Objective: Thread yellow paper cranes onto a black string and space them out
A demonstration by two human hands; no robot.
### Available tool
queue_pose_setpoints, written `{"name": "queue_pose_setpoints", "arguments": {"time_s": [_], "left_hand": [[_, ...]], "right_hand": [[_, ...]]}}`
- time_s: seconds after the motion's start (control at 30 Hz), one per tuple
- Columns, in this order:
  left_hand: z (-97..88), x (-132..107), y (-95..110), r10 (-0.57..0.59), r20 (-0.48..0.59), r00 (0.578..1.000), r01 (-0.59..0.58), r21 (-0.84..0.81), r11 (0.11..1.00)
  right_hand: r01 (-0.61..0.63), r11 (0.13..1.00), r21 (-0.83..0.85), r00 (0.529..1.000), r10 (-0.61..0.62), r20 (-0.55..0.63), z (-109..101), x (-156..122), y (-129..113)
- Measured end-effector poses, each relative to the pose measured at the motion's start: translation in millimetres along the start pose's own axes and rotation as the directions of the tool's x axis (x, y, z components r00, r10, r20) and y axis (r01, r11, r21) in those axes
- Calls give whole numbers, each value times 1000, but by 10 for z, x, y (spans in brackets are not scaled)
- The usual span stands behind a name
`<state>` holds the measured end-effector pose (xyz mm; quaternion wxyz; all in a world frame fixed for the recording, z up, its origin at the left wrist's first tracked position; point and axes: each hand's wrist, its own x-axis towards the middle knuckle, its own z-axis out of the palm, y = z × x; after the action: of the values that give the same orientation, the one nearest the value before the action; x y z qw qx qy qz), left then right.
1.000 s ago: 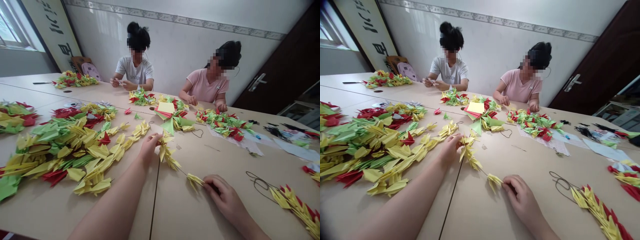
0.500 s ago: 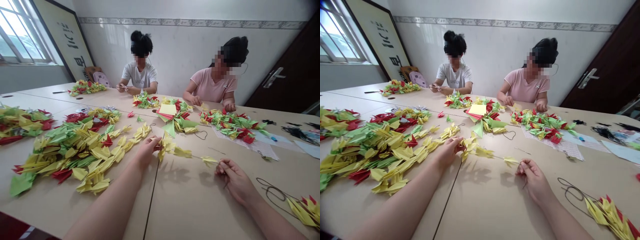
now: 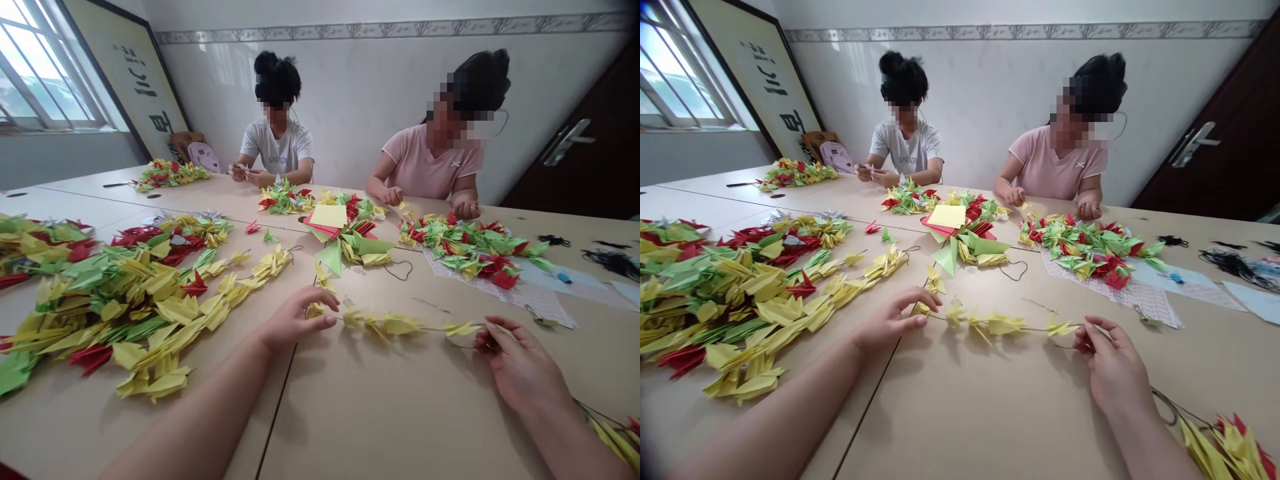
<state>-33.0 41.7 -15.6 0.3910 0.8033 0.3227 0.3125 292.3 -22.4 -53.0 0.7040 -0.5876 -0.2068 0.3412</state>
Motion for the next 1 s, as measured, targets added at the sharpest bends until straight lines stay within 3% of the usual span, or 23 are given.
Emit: {"name": "queue_pose_setpoints", "arguments": {"time_s": [0.07, 0.13, 0.2, 0.3, 0.4, 0.53, 0.7, 0.83, 0.9, 1.0], "left_hand": [[-6, 0, -27, -1, -83, 997, 9, 100, 995], [5, 2, -71, -51, -157, 986, 91, 255, 963], [44, 7, -113, -91, -74, 993, 114, 429, 896], [122, 10, -138, -115, 111, 987, 25, 603, 797], [137, -2, -120, -112, 24, 993, 63, 699, 712], [33, -33, -93, -87, -126, 988, 152, 735, 660], [-52, -44, -135, -91, -216, 972, 218, 687, 693], [-11, -9, -208, -181, -88, 980, 194, 648, 736], [22, 20, -226, -169, -18, 986, 139, 654, 744], [55, 59, -219, -120, -14, 993, 98, 665, 740]], "right_hand": [[38, 999, 21, 999, -37, -27, -20, 25, -20], [87, 996, 33, 994, -85, -72, -10, 26, -40], [103, 994, 45, 988, -97, -117, 9, 18, -63], [113, 991, 74, 981, -100, -166, 16, 14, -110], [150, 985, 88, 968, -128, -215, -14, 34, -168], [154, 983, 102, 956, -123, -265, -77, 96, -221], [96, 991, 96, 967, -70, -244, -109, 153, -167], [69, 996, 49, 983, -60, -173, -83, 140, -66], [79, 997, 21, 988, -76, -134, -62, 127, -18], [131, 991, -38, 988, -134, -79, -38, 114, 35]]}}
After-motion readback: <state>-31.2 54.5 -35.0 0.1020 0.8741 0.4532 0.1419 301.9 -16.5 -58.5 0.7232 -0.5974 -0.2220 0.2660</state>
